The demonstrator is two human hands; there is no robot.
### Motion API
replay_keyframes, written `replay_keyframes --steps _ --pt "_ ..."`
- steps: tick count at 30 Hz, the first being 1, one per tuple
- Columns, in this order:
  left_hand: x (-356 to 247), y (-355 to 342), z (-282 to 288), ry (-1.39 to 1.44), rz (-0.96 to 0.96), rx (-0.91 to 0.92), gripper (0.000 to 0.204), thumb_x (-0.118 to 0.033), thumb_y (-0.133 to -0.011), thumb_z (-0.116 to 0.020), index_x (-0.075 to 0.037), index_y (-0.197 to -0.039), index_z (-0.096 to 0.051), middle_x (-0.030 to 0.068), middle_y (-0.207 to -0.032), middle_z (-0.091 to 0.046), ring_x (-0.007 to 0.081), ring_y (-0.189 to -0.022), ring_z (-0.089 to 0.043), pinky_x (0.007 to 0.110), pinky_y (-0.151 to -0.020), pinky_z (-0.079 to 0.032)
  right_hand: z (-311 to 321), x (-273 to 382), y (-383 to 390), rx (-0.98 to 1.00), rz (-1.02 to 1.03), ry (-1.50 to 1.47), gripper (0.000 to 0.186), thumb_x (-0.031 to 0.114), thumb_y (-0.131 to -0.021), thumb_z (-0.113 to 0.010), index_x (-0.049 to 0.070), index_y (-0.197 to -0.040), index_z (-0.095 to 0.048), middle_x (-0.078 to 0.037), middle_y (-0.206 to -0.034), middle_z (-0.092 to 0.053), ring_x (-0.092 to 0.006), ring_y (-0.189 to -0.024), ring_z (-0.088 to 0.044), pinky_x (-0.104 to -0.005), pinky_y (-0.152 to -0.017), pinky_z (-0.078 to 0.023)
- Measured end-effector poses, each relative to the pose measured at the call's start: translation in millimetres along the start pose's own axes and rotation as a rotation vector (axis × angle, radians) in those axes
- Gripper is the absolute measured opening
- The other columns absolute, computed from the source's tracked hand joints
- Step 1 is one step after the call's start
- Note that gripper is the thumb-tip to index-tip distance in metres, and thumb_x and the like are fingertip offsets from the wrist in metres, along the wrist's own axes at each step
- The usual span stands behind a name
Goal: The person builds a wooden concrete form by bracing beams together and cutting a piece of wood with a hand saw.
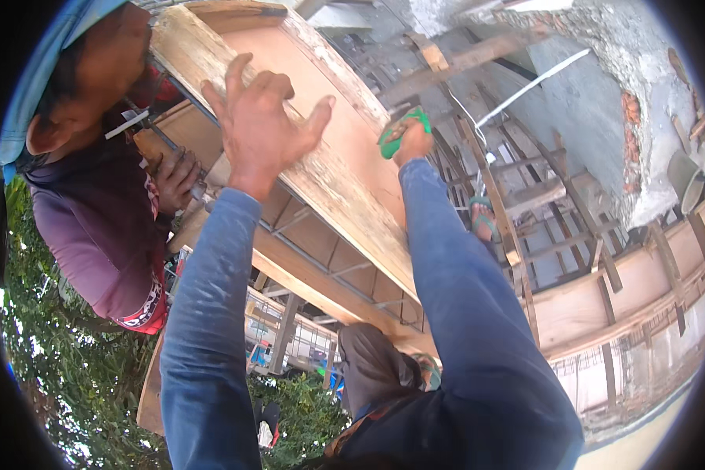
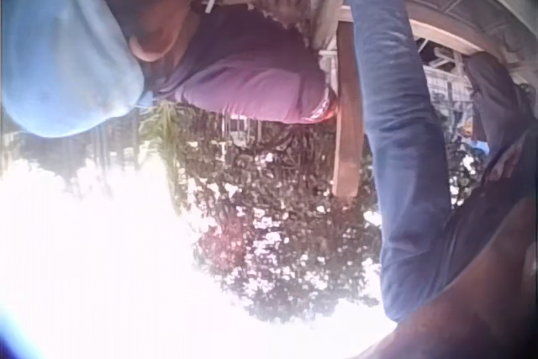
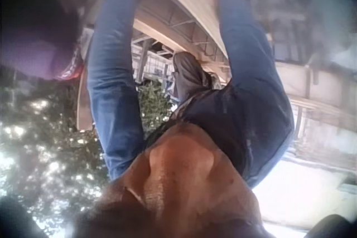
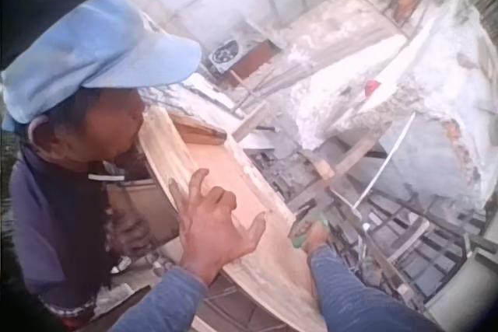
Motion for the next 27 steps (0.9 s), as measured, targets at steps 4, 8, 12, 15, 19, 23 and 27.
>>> replay_keyframes --steps 4,8,12,15,19,23,27 --pt "14 5 2 -0.033 0.076 0.162 0.057 -0.055 -0.079 -0.066 -0.005 -0.103 -0.077 0.0108 -0.108 -0.073 0.0328 -0.138 -0.039 0.075 -0.111 -0.015 -17 -4 37 -0.091 -0.004 0.168 0.009 0.008 -0.081 -0.053 0.009 -0.073 -0.049 -0.003 -0.061 -0.041 -0.0185 -0.052 -0.045 -0.0382 -0.048 -0.041" --pt "28 20 3 -0.051 0.047 0.012 0.048 -0.053 -0.075 -0.074 -0.006 -0.082 -0.072 0.0078 -0.095 -0.072 0.0329 -0.134 -0.043 0.072 -0.108 -0.02 -7 11 136 -0.026 -0.185 0.046 0.007 0.007 -0.082 -0.054 0.009 -0.076 -0.05 -0.003 -0.061 -0.042 -0.0178 -0.052 -0.045 -0.0374 -0.047 -0.039" --pt "25 11 7 -0.057 0.126 0.181 0.056 -0.055 -0.08 -0.065 -0.006 -0.103 -0.077 0.0115 -0.107 -0.073 0.0328 -0.139 -0.038 0.075 -0.111 -0.012 -23 4 87 -0.003 -0.199 0.061 0.01 0.005 -0.083 -0.053 0.01 -0.076 -0.048 -0.002 -0.062 -0.041 -0.017 -0.05 -0.042 -0.0358 -0.046 -0.038" --pt "5 -12 5 -0.014 0.06 0.155 0.057 -0.056 -0.08 -0.065 -0.006 -0.105 -0.076 0.0117 -0.108 -0.072 0.0326 -0.14 -0.037 0.075 -0.112 -0.012 -20 25 -18 0.007 -0.093 -0.011 0.008 0.005 -0.082 -0.053 0.009 -0.077 -0.048 -0.003 -0.061 -0.042 -0.0187 -0.049 -0.042 -0.0375 -0.046 -0.038" --pt "11 1 1 -0.04 0.035 -0.008 0.046 -0.053 -0.075 -0.073 -0.008 -0.079 -0.072 0.0076 -0.093 -0.072 0.031 -0.133 -0.045 0.071 -0.109 -0.021 14 -17 22 0.064 -0.066 -0.029 0.005 0.006 -0.081 -0.054 0.008 -0.078 -0.05 -0.005 -0.061 -0.044 -0.0212 -0.049 -0.045 -0.041 -0.046 -0.04" --pt "32 21 1 -0.078 0.096 0.021 0.046 -0.053 -0.074 -0.073 -0.007 -0.08 -0.073 0.0078 -0.093 -0.072 0.031 -0.133 -0.045 0.072 -0.108 -0.021 3 17 136 0.052 -0.28 0.023 0.003 0.006 -0.082 -0.053 0.008 -0.081 -0.053 -0.005 -0.061 -0.043 -0.0193 -0.051 -0.047 -0.0399 -0.047 -0.042" --pt "19 9 5 -0.029 0.067 0.008 0.046 -0.052 -0.073 -0.074 -0.007 -0.082 -0.074 0.0086 -0.095 -0.073 0.0314 -0.134 -0.043 0.073 -0.109 -0.02 -3 1 54 0.017 -0.102 0.097 0.003 0.006 -0.081 -0.055 0.007 -0.079 -0.053 -0.005 -0.062 -0.045 -0.0182 -0.052 -0.048 -0.0388 -0.047 -0.042"
Point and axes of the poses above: each hand's wrist, its own y-axis away from the middle knuckle, its own z-axis out of the back of the hand, x = y × z, the point moved 2 cm from there along -y, towards the middle knuckle
